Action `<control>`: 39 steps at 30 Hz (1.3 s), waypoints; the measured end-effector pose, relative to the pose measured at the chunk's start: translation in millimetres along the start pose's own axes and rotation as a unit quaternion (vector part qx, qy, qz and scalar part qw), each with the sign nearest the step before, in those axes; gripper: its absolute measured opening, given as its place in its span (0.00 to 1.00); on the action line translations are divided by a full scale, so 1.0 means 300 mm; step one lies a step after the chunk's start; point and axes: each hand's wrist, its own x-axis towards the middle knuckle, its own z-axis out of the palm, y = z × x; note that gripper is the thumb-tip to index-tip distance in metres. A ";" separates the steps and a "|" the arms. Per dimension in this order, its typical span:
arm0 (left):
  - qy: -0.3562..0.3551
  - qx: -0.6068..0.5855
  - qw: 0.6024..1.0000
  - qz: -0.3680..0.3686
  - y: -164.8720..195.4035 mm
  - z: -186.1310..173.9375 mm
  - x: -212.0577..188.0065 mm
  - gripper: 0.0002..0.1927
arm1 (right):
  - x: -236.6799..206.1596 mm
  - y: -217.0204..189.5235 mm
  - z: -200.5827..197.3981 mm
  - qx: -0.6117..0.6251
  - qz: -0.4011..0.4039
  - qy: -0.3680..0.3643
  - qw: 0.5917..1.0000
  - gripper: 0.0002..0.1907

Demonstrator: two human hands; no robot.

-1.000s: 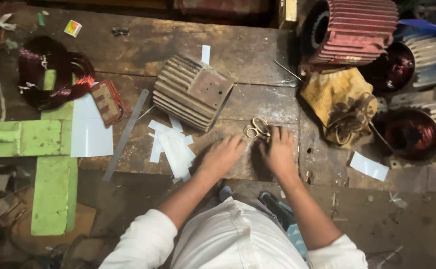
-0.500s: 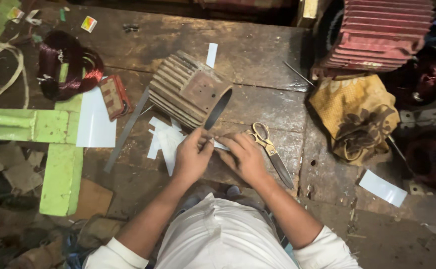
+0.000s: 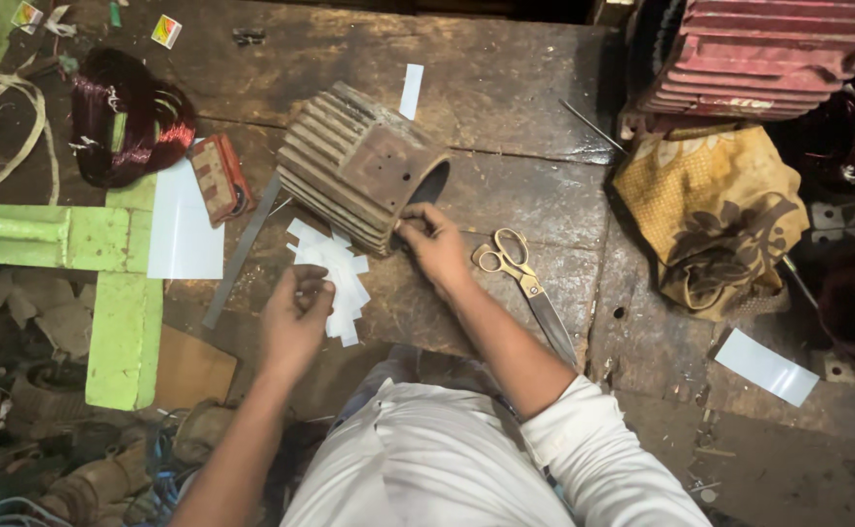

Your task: The person cuts small white strips with scissors and inserts them into slots of a cylindrical motor stator on a workbench. The person repeats this process multiple times, handling the stator and strips by hand.

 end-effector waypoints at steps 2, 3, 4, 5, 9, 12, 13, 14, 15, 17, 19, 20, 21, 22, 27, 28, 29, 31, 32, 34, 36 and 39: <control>0.005 0.025 0.999 -0.020 -0.010 -0.012 -0.005 0.12 | 0.005 -0.003 0.003 -0.060 -0.008 0.010 0.998 0.06; 0.007 0.038 0.999 -0.030 -0.011 -0.017 -0.006 0.13 | 0.010 -0.011 -0.001 -0.057 0.003 -0.008 0.998 0.05; 0.006 0.049 0.998 -0.026 -0.009 -0.020 -0.005 0.13 | 0.019 -0.021 -0.010 -0.053 0.015 -0.027 0.998 0.05; 0.006 0.059 0.998 -0.020 -0.005 -0.022 -0.001 0.13 | 0.031 -0.032 -0.018 -0.051 0.025 -0.044 0.997 0.05; 0.005 0.069 0.998 -0.015 0.021 -0.019 0.023 0.13 | 0.096 -0.055 -0.032 0.016 0.196 -0.065 0.978 0.04; 0.016 0.097 0.995 0.000 0.028 -0.020 0.045 0.13 | 0.119 -0.061 -0.004 0.016 0.199 -0.055 0.978 0.06; 0.015 0.095 0.995 -0.005 0.023 -0.020 0.050 0.13 | 0.117 -0.055 -0.003 0.006 0.192 -0.048 0.980 0.07; 0.016 0.095 0.995 -0.007 0.016 -0.022 0.059 0.13 | 0.108 -0.055 -0.004 -0.003 0.184 -0.042 0.982 0.08; 0.019 0.095 0.995 -0.009 0.006 -0.030 0.069 0.13 | 0.096 -0.058 -0.010 -0.038 0.136 -0.040 0.989 0.11; 0.027 0.051 0.997 0.047 -0.019 -0.030 0.094 0.13 | 0.060 -0.067 -0.049 -0.103 0.036 -0.037 0.993 0.16; 0.045 0.049 0.992 0.104 -0.037 -0.061 0.136 0.14 | 0.034 -0.073 -0.092 -0.217 -0.041 -0.057 0.974 0.24; 0.060 0.068 0.987 0.130 -0.041 -0.071 0.158 0.14 | 0.035 -0.074 -0.104 -0.271 -0.008 -0.051 0.961 0.22; 0.072 0.085 0.981 0.159 -0.042 -0.087 0.184 0.13 | 0.039 -0.070 -0.102 -0.250 0.054 -0.045 0.966 0.17; 0.087 0.105 0.973 0.187 -0.036 -0.099 0.216 0.12 | 0.050 -0.067 -0.099 -0.284 0.039 -0.040 0.957 0.16; 0.146 0.141 0.964 0.173 0.063 -0.089 0.437 0.40 | 0.106 -0.039 -0.022 -0.167 0.054 -0.064 0.982 0.08; 0.092 0.109 0.983 0.112 0.079 -0.103 0.465 0.44 | 0.098 -0.036 -0.027 -0.119 0.119 -0.073 0.983 0.08; 0.034 0.075 0.995 0.054 0.096 -0.128 0.491 0.48 | 0.083 -0.032 -0.038 -0.149 0.107 -0.061 0.981 0.08; -0.016 0.071 0.996 0.052 0.100 -0.149 0.528 0.49 | 0.078 -0.026 -0.052 -0.153 0.078 -0.048 0.984 0.08; -0.015 0.062 0.996 0.058 0.100 -0.159 0.533 0.48 | 0.083 -0.018 -0.044 -0.126 0.071 -0.048 0.988 0.09; -0.027 0.051 0.996 0.071 0.097 -0.164 0.539 0.48 | 0.104 -0.006 -0.017 -0.119 0.054 -0.030 0.991 0.09; -0.061 0.049 0.995 0.065 0.092 -0.166 0.551 0.46 | 0.112 -0.014 0.011 -0.168 0.036 0.002 0.985 0.11; -0.107 0.067 0.991 0.036 0.061 -0.165 0.587 0.46 | 0.104 -0.013 0.004 -0.190 0.114 0.000 0.975 0.12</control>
